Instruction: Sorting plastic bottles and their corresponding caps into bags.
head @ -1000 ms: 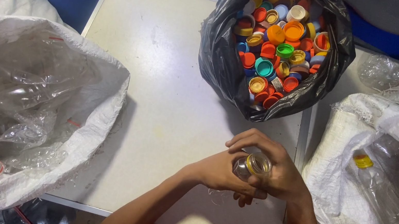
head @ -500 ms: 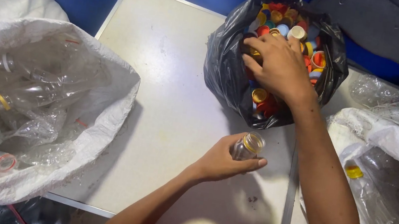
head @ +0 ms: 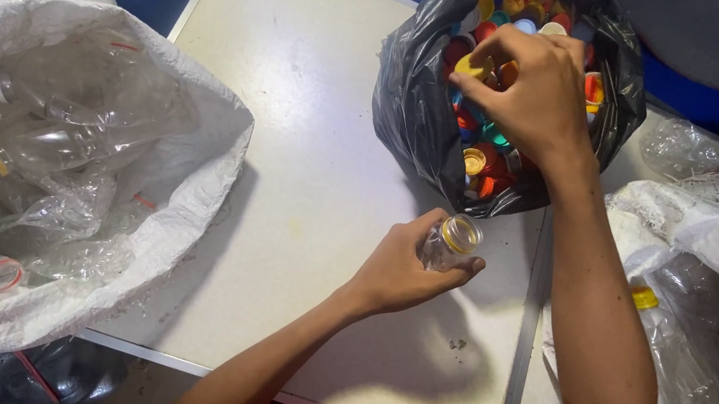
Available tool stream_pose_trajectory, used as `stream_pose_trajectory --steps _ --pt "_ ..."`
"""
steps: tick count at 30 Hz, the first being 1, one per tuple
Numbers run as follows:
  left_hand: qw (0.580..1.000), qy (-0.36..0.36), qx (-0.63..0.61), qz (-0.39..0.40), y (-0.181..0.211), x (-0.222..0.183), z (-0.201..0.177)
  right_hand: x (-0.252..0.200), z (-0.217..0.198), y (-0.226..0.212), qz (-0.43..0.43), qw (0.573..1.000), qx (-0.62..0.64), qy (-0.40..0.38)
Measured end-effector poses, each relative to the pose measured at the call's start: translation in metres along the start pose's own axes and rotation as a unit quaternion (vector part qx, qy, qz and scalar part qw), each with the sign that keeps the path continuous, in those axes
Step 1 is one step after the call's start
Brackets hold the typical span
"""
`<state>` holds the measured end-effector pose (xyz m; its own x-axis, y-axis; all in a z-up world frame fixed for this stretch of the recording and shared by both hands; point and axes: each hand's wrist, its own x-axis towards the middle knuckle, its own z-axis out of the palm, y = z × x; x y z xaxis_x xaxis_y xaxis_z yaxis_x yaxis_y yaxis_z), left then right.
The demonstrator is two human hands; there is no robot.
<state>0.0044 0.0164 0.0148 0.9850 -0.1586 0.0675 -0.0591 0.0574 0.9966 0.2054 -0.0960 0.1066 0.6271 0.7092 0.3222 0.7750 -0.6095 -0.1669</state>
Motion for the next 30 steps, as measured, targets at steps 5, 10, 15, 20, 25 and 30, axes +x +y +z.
stream_pose_trajectory --steps 5,10,15,20,25,30 --pt "0.999 0.008 0.029 0.033 0.000 -0.001 -0.001 -0.041 -0.020 -0.020 0.029 0.983 0.042 0.176" --pt "0.988 0.055 0.130 0.069 0.006 -0.002 -0.006 -0.114 -0.030 -0.052 0.078 0.857 0.507 0.052" --pt "0.948 0.057 0.275 0.150 -0.007 0.003 -0.010 -0.150 -0.035 -0.067 0.092 0.902 0.421 -0.019" --pt "0.932 0.056 0.315 0.169 -0.009 0.007 -0.016 -0.174 -0.016 -0.063 0.098 0.921 0.377 -0.004" --pt "0.921 0.007 0.358 0.151 -0.008 0.007 -0.025 -0.186 0.011 -0.047 0.105 0.915 0.389 -0.023" --pt "0.921 -0.083 0.376 0.055 0.001 0.014 -0.027 -0.187 0.000 -0.052 0.115 0.924 0.359 -0.061"
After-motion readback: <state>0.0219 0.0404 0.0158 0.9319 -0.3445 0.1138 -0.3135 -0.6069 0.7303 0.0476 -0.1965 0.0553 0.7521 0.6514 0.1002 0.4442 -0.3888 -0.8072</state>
